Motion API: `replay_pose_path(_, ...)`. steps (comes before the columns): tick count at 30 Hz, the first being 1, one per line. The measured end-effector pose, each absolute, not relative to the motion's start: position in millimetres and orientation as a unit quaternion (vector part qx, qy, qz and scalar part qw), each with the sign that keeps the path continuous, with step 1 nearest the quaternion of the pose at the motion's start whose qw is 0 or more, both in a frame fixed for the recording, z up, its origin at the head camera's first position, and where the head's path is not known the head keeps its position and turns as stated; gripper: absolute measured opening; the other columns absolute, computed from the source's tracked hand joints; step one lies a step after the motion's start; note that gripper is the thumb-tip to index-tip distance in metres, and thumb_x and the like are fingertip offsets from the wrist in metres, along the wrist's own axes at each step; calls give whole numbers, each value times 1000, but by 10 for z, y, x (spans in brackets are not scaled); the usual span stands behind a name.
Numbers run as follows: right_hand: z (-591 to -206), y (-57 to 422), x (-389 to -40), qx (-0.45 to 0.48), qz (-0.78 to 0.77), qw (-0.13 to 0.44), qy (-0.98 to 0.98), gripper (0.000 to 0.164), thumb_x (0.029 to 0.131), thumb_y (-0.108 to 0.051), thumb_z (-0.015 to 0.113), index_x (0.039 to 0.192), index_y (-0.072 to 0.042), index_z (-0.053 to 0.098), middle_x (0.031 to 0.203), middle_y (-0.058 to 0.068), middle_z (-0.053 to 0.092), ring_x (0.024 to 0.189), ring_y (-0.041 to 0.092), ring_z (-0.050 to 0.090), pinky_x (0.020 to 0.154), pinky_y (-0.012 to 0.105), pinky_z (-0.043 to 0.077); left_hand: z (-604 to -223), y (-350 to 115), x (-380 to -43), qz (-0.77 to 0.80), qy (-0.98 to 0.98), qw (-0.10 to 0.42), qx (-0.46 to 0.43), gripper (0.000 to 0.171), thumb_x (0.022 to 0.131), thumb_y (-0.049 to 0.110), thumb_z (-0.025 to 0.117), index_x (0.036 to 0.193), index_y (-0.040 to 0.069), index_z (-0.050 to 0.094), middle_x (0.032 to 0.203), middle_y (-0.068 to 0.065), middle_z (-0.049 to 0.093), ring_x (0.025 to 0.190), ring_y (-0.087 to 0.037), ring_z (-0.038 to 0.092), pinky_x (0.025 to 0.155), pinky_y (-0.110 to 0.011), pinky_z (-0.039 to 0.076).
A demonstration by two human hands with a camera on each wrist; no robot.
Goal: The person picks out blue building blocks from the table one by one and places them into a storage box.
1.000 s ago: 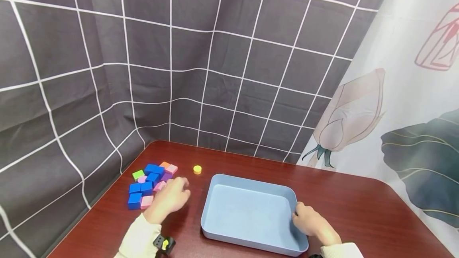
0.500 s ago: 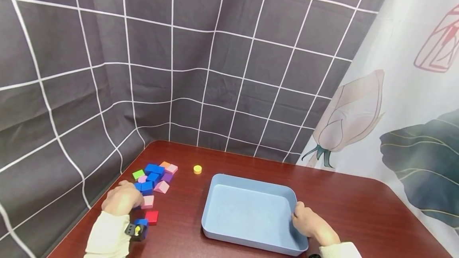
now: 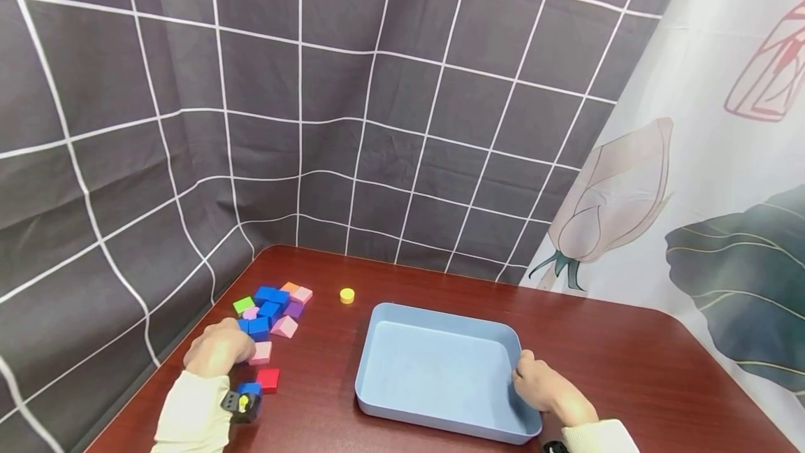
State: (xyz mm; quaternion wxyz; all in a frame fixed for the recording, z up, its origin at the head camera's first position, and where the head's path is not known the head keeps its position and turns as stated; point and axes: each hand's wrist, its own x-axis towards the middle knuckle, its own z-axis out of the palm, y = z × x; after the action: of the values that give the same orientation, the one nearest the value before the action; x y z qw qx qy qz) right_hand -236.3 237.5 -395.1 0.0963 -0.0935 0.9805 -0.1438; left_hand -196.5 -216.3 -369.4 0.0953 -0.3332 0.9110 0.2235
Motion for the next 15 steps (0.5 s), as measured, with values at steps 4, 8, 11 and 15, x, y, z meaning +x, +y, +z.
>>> replay_pose_path(4, -3955, 2382, -2349, -99, -144, 92, 980, 14, 90, -7, 42, 89, 7, 39, 80, 22, 55, 76, 25, 57, 65, 39, 47, -3705, -2164, -1980, 227, 910, 89, -336, 59, 65, 20, 77, 102, -13, 44, 81, -23, 49, 73, -35, 50, 64, -43, 49)
replay_pose_path(8, -3953, 2381, -2339, -100, -149, 100, 979, 12, 90, -5, 39, 89, 6, 38, 83, 23, 56, 80, 26, 57, 70, 42, 47, -3701, -2150, -1946, 229, 912, 68, -334, 56, 67, 18, 76, 102, -13, 46, 79, -22, 50, 69, -33, 51, 62, -42, 50)
replay_pose_path(11, -3947, 2378, -2340, -96, -154, 107, 977, 12, 91, -6, 39, 90, 6, 38, 84, 22, 56, 81, 26, 57, 71, 42, 46, -3695, -2148, -1928, 230, 912, 56, -333, 54, 67, 17, 76, 102, -12, 47, 78, -21, 50, 67, -32, 51, 60, -41, 50)
replay_pose_path(15, -3957, 2384, -2339, -87, -173, 112, 975, 11, 91, -6, 38, 90, 5, 36, 84, 25, 54, 74, 27, 58, 55, 42, 48, -3677, -2145, -1925, 233, 911, 55, -334, 57, 67, 20, 76, 103, -12, 46, 79, -22, 50, 69, -33, 51, 59, -41, 50)
